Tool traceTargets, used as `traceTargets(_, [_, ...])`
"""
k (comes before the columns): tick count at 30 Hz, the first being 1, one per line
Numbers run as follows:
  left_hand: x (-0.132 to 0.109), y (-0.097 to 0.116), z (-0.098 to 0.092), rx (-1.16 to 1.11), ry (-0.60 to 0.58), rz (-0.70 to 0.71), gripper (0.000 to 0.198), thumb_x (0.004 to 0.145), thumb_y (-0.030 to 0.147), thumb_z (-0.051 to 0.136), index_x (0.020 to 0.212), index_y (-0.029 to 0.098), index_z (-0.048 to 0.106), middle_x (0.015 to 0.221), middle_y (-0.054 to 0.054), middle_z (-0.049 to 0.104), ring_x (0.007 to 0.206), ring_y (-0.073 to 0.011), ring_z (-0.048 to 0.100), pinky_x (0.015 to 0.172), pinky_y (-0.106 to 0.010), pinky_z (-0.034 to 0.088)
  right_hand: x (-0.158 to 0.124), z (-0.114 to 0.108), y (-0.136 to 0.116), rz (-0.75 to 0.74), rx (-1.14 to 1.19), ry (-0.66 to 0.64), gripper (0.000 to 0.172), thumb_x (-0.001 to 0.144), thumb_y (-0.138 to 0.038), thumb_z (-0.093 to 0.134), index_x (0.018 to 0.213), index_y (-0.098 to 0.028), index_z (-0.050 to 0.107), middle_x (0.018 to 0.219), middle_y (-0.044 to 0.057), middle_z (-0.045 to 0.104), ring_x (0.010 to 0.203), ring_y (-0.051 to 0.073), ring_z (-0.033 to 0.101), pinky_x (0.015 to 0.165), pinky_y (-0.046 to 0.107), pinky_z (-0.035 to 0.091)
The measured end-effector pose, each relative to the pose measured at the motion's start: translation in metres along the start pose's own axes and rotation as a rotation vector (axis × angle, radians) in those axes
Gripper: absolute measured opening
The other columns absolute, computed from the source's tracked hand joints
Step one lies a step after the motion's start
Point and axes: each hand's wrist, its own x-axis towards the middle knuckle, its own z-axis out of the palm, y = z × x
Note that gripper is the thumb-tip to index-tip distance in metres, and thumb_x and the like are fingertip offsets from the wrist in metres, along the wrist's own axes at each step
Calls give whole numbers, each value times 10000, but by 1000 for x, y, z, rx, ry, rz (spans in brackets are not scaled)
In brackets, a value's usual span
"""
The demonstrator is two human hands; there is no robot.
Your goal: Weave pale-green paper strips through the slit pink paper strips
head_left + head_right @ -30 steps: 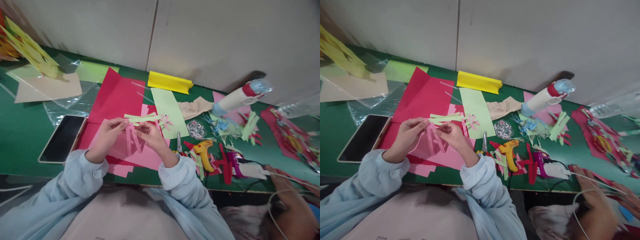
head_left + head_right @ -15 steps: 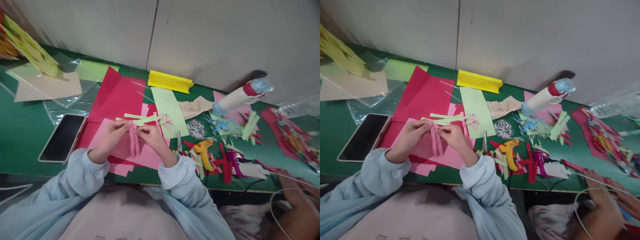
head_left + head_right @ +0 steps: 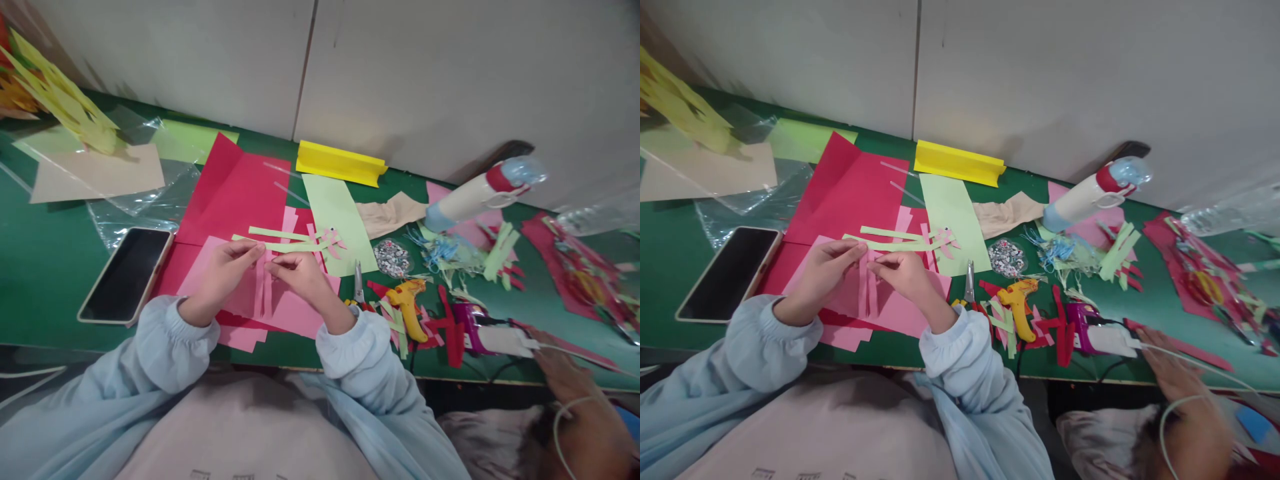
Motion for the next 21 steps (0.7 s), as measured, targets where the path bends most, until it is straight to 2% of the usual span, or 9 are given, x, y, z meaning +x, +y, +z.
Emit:
traceTargets(5, [0,-2,2,-17,-46,6,257,809,472,752,830,217,782,805,-22,724,745,-148,596,703,-272,467,4,2,4,-15,163,100,323,685,-467,840,855,-201,769,863,53,766,796,195,697,742,327,549])
traceTargets(10, [-2,-2,6,-78,-48,5,239,797,463,769,768,226,768,789,-11,707,718,-136,577,686,-268,458,8,3,13,-54,305,137,289,713,-452,825,877,-217,792,891,51,781,880,212,714,858,362,557])
traceTargets(17, [-3,-3,8,-85,-70,-7,244,792,473,768,846,236,794,828,-26,732,727,-145,590,671,-271,465,8,3,17,19,343,143,307,654,-423,865,868,-210,807,803,35,772,749,186,688,739,332,554])
traceTargets(21, [-4,-1,8,-64,-58,-10,239,793,467,764,829,233,789,812,-21,725,710,-140,582,657,-264,462,8,2,17,17,357,115,301,660,-412,863,873,-208,809,822,41,776,773,189,696,765,340,551])
